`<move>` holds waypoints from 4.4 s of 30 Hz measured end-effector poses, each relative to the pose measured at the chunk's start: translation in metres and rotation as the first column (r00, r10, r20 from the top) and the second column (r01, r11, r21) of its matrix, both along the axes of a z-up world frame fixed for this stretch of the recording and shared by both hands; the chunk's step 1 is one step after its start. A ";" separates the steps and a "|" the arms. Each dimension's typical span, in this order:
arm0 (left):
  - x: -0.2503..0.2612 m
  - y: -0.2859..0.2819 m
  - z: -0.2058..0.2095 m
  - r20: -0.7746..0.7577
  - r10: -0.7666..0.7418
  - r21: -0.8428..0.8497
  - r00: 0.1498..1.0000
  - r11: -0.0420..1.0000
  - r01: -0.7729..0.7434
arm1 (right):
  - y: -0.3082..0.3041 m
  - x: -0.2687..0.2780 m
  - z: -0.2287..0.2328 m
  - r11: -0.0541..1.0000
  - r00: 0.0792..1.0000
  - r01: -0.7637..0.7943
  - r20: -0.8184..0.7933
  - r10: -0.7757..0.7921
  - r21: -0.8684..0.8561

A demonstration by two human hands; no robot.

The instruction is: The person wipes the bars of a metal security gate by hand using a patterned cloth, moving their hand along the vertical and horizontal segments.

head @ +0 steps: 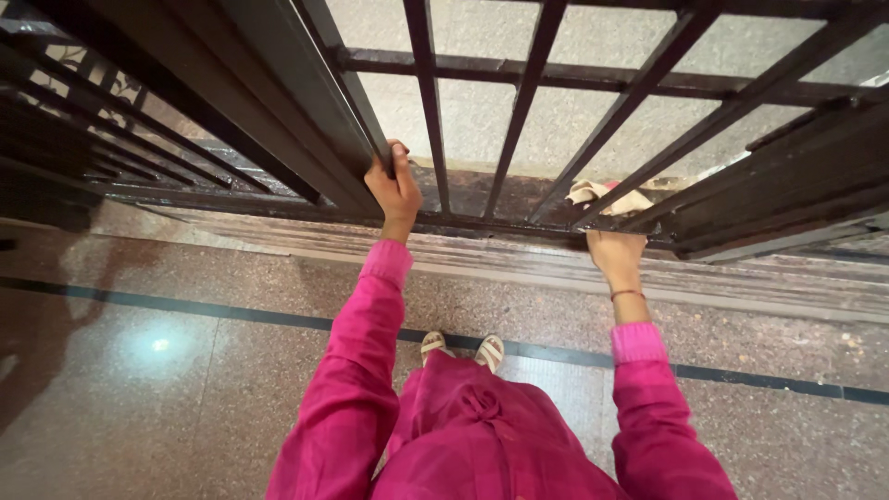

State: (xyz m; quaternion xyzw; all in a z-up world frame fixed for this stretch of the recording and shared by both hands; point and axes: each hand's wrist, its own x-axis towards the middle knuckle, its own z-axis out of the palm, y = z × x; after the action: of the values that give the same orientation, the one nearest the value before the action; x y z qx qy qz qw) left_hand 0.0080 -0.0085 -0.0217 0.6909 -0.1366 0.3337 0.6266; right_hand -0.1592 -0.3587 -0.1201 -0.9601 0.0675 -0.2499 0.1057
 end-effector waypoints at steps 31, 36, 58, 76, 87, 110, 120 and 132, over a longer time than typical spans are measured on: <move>-0.116 -0.052 -0.090 -0.187 0.012 0.898 0.982 0.408 0.166 | 0.070 -0.031 0.045 0.962 0.961 -0.221 -0.204 0.187 -0.162; -0.105 -0.051 -0.083 -0.194 -0.031 0.911 0.981 0.364 0.191 | 0.036 -0.008 0.056 0.986 0.728 0.001 -0.676 0.113 0.167; -0.159 -0.109 -0.087 -0.167 -0.378 0.889 0.911 0.341 0.304 | 0.113 -0.017 -0.033 0.848 0.875 -0.477 -0.223 0.431 -0.230; -0.054 -0.018 -0.106 -0.187 0.086 0.734 0.979 0.674 0.082 | 0.110 -0.022 0.050 0.978 0.934 -0.201 -0.291 0.209 0.059; -0.126 -0.090 -0.061 -0.108 -0.268 0.792 0.957 0.558 0.246 | 0.099 0.031 0.033 0.840 0.848 -0.527 -0.156 0.507 -0.132; -0.077 -0.037 -0.094 -0.032 0.272 0.892 0.962 0.442 -0.095 | -0.011 -0.019 0.003 0.973 0.972 -0.163 -0.144 0.187 0.164; -0.107 -0.056 -0.087 -0.246 -0.054 0.938 0.968 0.239 0.252 | -0.007 0.033 0.003 0.996 0.986 0.075 -0.155 -0.065 0.058; -0.064 -0.054 -0.126 -0.085 0.300 0.812 0.950 0.573 -0.108 | -0.007 0.035 -0.004 0.992 0.980 0.118 -0.168 -0.110 0.042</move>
State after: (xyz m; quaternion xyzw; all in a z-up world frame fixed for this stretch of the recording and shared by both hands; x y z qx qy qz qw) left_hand -0.0564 -0.0628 -0.1476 0.9401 -0.1221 0.2311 0.2186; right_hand -0.1240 -0.3652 -0.1246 -0.9690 0.1374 -0.1731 0.1102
